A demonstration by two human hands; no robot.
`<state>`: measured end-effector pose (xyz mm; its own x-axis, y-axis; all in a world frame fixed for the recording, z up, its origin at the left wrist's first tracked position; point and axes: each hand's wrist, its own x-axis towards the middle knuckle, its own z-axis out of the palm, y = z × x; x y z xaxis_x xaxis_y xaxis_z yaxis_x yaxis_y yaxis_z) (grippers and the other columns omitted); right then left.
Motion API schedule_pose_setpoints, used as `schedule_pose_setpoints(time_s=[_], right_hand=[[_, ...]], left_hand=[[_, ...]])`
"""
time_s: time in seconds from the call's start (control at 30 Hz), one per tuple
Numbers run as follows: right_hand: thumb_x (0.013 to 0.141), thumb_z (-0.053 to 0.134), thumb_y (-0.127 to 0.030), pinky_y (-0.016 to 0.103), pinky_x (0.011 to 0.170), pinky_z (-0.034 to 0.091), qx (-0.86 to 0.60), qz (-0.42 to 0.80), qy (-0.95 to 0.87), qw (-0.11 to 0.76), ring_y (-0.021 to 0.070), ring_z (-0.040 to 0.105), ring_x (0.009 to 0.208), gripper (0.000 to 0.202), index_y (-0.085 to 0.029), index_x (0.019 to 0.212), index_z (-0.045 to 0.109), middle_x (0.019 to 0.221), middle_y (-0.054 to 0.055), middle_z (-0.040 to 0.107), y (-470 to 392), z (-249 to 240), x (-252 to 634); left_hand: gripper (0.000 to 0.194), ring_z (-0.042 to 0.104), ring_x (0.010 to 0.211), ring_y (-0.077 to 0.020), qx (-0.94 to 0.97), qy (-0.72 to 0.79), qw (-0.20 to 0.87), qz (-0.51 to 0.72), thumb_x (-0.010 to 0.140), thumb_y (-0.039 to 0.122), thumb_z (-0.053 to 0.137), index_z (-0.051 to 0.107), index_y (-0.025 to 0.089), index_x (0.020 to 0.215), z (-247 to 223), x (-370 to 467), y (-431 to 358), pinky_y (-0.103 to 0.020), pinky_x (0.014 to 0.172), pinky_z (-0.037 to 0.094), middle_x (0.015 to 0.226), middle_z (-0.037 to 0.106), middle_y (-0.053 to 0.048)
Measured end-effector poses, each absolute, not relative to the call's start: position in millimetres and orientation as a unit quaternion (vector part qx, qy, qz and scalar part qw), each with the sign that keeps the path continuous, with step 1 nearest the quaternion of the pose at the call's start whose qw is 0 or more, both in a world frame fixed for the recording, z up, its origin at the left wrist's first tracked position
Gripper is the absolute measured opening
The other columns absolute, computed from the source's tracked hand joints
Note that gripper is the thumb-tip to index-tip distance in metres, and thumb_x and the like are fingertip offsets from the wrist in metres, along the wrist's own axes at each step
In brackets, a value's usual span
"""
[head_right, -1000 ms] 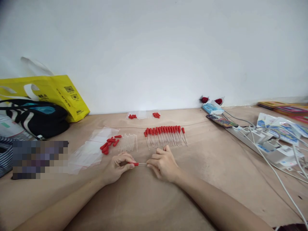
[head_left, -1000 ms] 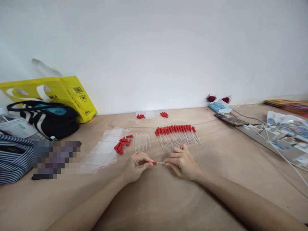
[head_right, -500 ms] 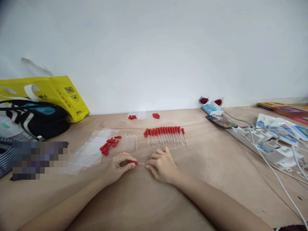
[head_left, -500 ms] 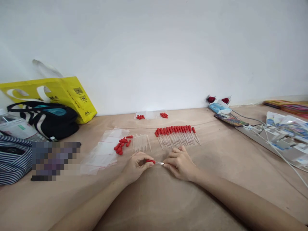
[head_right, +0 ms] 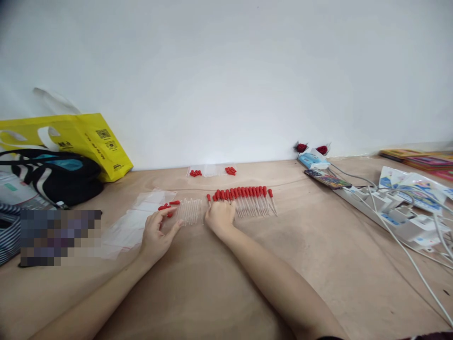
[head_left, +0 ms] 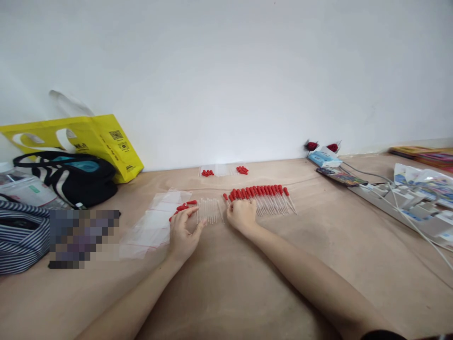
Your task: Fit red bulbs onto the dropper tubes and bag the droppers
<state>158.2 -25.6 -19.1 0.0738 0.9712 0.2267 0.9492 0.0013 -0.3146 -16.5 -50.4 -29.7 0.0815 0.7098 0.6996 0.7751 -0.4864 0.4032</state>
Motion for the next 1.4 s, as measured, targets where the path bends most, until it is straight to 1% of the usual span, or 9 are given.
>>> schedule_pose_setpoints(time_s=[0.2,0.43,0.67,0.8,0.97,1.07,1.2,1.33,1.4], right_hand=[[0.074,0.048,-0.024,0.037,0.078,0.021,-0.721,0.025,-0.661,0.207,0.0213,0.06,0.072,0.02,-0.014,0.086,0.06,0.073,0.01,0.067,-20,-22,151],[0.078,0.045,-0.032,0.037,0.079,0.021,-0.711,0.032,-0.671,0.207,0.0207,0.06,0.073,0.024,-0.015,0.081,0.062,0.076,0.01,0.067,-22,-22,152],[0.075,0.045,-0.035,0.039,0.081,0.023,-0.7,0.033,-0.693,0.17,0.0228,0.058,0.078,0.029,-0.014,0.076,0.065,0.081,0.013,0.067,-23,-17,145],[0.072,0.048,-0.028,0.04,0.083,0.021,-0.706,0.042,-0.695,0.129,0.0225,0.059,0.077,0.024,-0.013,0.077,0.067,0.081,0.014,0.067,-16,-13,139],[0.074,0.048,-0.021,0.04,0.081,0.023,-0.704,0.05,-0.701,0.104,0.0244,0.059,0.079,0.021,-0.014,0.074,0.067,0.081,0.014,0.067,-10,-12,131],[0.076,0.046,-0.017,0.039,0.079,0.025,-0.7,0.051,-0.704,0.103,0.0254,0.059,0.082,0.021,-0.013,0.076,0.067,0.082,0.015,0.067,-14,-9,130],[0.082,0.041,-0.022,0.035,0.076,0.03,-0.686,0.029,-0.713,0.14,0.0256,0.055,0.091,0.028,-0.007,0.096,0.059,0.095,0.019,0.062,-28,-1,152],[0.087,0.034,-0.021,0.031,0.071,0.033,-0.578,0.028,-0.775,0.254,0.0207,0.054,0.081,0.023,-0.009,0.092,0.054,0.087,0.012,0.062,-43,-10,200],[0.088,0.032,-0.018,0.029,0.071,0.034,-0.513,0.034,-0.797,0.316,0.0179,0.054,0.077,0.023,-0.012,0.093,0.053,0.084,0.009,0.061,-53,-23,224]], left_hand=[[0.022,0.053,0.089,-0.0245,-0.722,-0.549,0.061,-0.417,0.072,0.032,0.056,0.061,0.018,0.089,-28,-17,-50,-0.039,0.082,0.038,0.093,0.061,-0.007],[0.035,0.047,0.098,-0.0309,-0.646,-0.7,0.064,-0.297,0.065,0.043,0.063,0.062,0.024,0.094,-11,-33,-46,-0.043,0.081,0.037,0.1,0.058,-0.007],[0.029,0.045,0.108,-0.0327,-0.693,-0.697,0.013,-0.186,0.074,0.042,0.052,0.066,0.024,0.092,3,-54,-9,-0.048,0.088,0.033,0.107,0.059,-0.008],[0.028,0.051,0.108,-0.0217,-0.76,-0.631,-0.037,-0.15,0.074,0.027,0.051,0.065,0.024,0.098,6,-53,32,-0.031,0.091,0.037,0.112,0.061,-0.002],[0.024,0.064,0.075,-0.0175,-0.797,-0.586,-0.098,-0.109,0.061,0.017,0.057,0.069,0.021,0.082,6,-47,62,-0.022,0.067,0.046,0.079,0.071,0.0],[0.027,0.063,0.068,-0.0181,-0.801,-0.576,-0.094,-0.131,0.06,0.015,0.054,0.068,0.02,0.082,8,-46,64,-0.024,0.064,0.046,0.072,0.07,-0.001],[0.034,0.06,0.083,-0.0198,-0.789,-0.572,-0.053,-0.219,0.071,0.021,0.045,0.063,0.017,0.099,19,-47,51,-0.029,0.074,0.045,0.087,0.066,-0.006],[0.034,0.057,0.086,-0.0186,-0.779,-0.548,-0.04,-0.302,0.081,0.028,0.034,0.059,0.016,0.101,19,-34,13,-0.031,0.076,0.045,0.092,0.061,-0.007],[0.028,0.058,0.077,-0.0173,-0.779,-0.488,-0.132,-0.372,0.08,0.031,0.039,0.058,0.016,0.095,9,-20,-15,-0.031,0.072,0.047,0.078,0.06,-0.005]])
